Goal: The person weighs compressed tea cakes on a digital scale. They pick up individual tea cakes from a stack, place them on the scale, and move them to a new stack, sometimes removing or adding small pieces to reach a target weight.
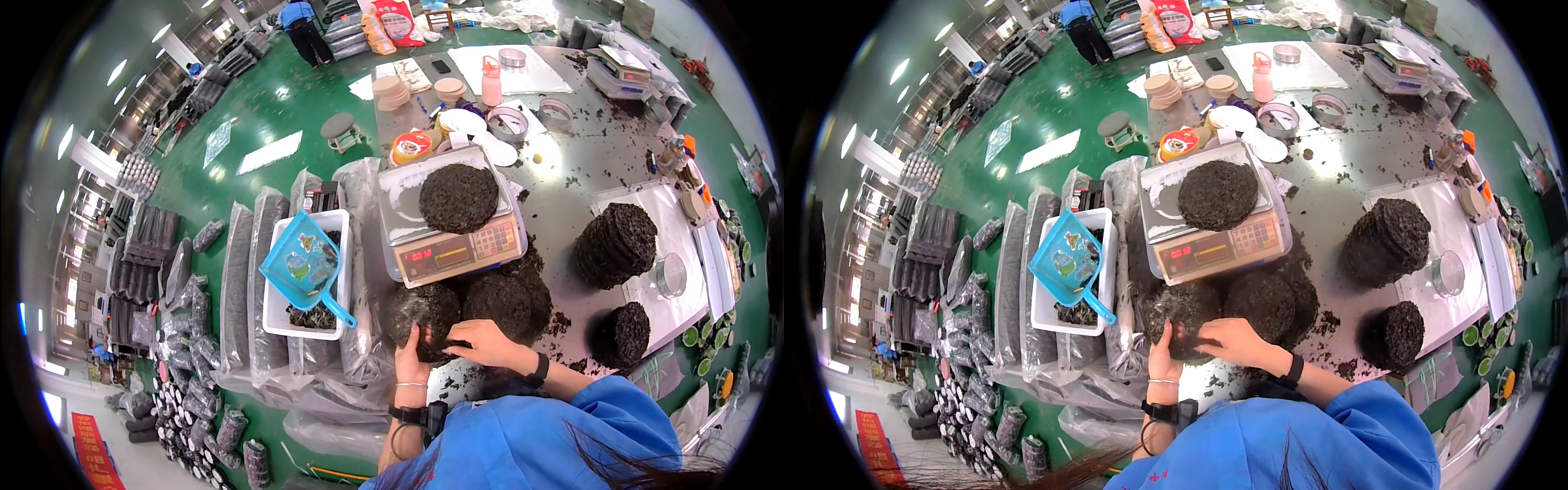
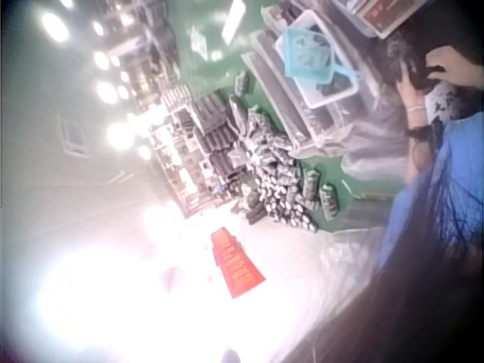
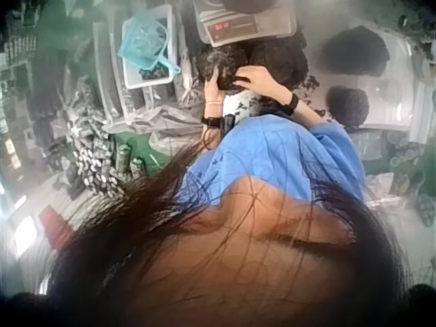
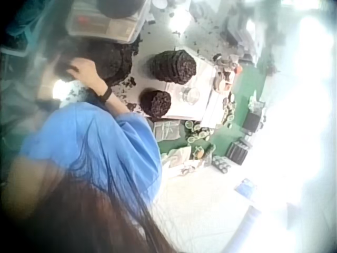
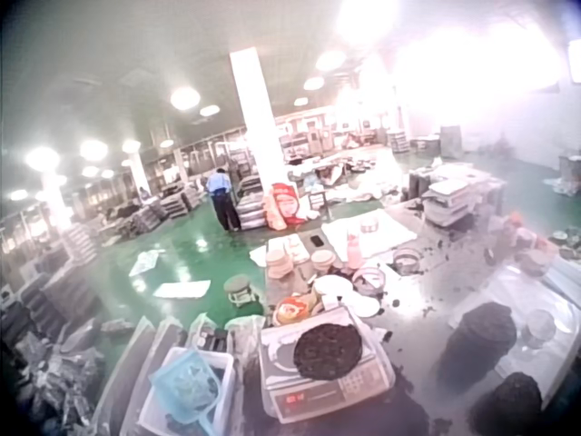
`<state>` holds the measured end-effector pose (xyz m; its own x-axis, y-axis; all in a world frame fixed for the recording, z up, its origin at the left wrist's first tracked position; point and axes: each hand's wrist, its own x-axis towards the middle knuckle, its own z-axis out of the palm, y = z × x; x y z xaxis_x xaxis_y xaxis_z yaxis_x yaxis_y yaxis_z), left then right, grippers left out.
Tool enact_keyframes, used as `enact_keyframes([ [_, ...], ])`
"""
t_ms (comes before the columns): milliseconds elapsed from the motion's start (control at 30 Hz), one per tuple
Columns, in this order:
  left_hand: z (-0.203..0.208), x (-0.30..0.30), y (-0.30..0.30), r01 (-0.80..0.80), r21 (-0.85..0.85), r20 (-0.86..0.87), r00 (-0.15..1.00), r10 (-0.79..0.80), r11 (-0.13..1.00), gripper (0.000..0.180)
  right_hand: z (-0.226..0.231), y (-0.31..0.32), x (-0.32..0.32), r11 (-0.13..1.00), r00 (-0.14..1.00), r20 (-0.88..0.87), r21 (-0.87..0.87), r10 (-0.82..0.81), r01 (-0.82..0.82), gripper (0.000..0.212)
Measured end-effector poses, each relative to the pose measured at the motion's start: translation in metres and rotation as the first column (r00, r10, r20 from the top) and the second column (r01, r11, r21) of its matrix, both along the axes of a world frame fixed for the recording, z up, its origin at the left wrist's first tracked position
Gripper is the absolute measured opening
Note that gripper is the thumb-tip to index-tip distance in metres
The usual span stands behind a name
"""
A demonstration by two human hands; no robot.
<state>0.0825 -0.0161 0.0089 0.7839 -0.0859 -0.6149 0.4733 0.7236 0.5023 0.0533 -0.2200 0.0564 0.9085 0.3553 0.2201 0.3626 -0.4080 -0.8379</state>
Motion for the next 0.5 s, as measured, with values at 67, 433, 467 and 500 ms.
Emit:
enact_keyframes([
  [67,-0.011,0.0,0.004,-0.133,-0.149,-0.124,0.986,0.115,0.98,0.024,0.014,-0.001,0.001,0.998,0.993,0.11,0.013,0.053,-0.055,0.021],
  [433,-0.031,-0.005,0.014,-0.054,-0.122,-0.088,0.995,0.043,0.991,0.022,0.084,-0.084,0.119,0.63,0.498,0.596,0.018,-0.631,0.777,0.05],
  [467,-0.032,-0.005,0.01,-0.056,-0.117,-0.11,0.993,0.043,0.992,0.022,0.07,-0.087,0.128,0.601,0.533,0.627,-0.127,-0.568,0.789,0.054],
  [500,-0.032,-0.004,0.008,-0.059,-0.113,-0.131,0.99,0.044,0.992,0.021,0.058,-0.088,0.131,0.617,0.581,0.642,-0.206,-0.501,0.76,0.055],
])
